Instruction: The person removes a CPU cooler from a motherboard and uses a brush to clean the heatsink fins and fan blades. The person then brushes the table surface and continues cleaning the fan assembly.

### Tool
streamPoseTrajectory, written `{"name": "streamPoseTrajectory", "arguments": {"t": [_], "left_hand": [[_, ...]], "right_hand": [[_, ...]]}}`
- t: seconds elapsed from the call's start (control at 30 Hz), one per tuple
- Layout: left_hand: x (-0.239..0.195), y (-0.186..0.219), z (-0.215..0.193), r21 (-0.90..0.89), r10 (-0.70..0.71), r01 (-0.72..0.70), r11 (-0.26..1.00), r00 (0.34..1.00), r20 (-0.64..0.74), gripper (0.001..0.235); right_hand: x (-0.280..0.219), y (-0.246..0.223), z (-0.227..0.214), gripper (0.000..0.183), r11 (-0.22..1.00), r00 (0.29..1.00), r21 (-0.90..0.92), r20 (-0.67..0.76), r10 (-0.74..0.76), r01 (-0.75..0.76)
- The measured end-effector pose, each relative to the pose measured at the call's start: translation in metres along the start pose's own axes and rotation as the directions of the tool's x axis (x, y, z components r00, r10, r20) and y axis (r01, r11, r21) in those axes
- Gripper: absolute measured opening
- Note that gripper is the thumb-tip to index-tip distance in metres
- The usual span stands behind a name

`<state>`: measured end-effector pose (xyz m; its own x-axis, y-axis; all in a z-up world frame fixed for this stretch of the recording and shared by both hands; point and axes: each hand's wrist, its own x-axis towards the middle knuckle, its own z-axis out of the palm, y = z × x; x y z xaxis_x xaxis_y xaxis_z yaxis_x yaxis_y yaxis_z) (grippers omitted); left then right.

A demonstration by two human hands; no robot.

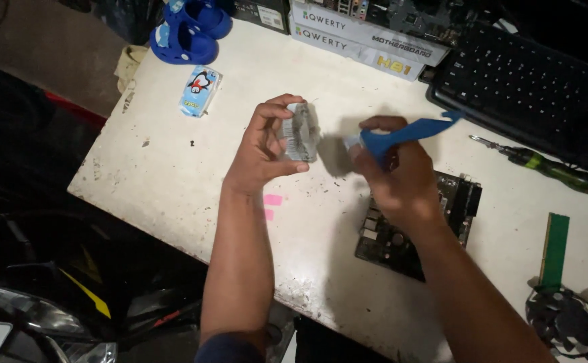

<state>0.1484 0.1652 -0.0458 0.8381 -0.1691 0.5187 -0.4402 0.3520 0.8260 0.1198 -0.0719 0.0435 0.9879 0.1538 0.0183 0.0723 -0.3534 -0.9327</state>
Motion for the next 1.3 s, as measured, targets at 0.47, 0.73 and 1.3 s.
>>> {"name": "streamPoseTrajectory", "arguments": {"t": [0.47,0.73,1.3], "left_hand": [[-0.004,-0.013,0.003,-0.245,-0.140,0.143,0.959,0.990,0.030,0.080],[-0.005,0.012,0.017,-0.176,-0.242,0.258,0.950,0.965,0.106,0.085],[0.004,0.035,0.028,-0.051,-0.415,0.433,0.900,0.887,0.202,0.060]], "right_hand": [[-0.006,0.003,-0.011,0.024,0.979,0.979,-0.024,0.004,-0.202,0.202],[-0.032,0.021,-0.012,0.026,0.895,0.914,-0.216,-0.027,-0.404,0.390],[-0.044,0.037,-0.023,0.026,0.954,0.975,-0.222,-0.042,-0.218,0.204]]}}
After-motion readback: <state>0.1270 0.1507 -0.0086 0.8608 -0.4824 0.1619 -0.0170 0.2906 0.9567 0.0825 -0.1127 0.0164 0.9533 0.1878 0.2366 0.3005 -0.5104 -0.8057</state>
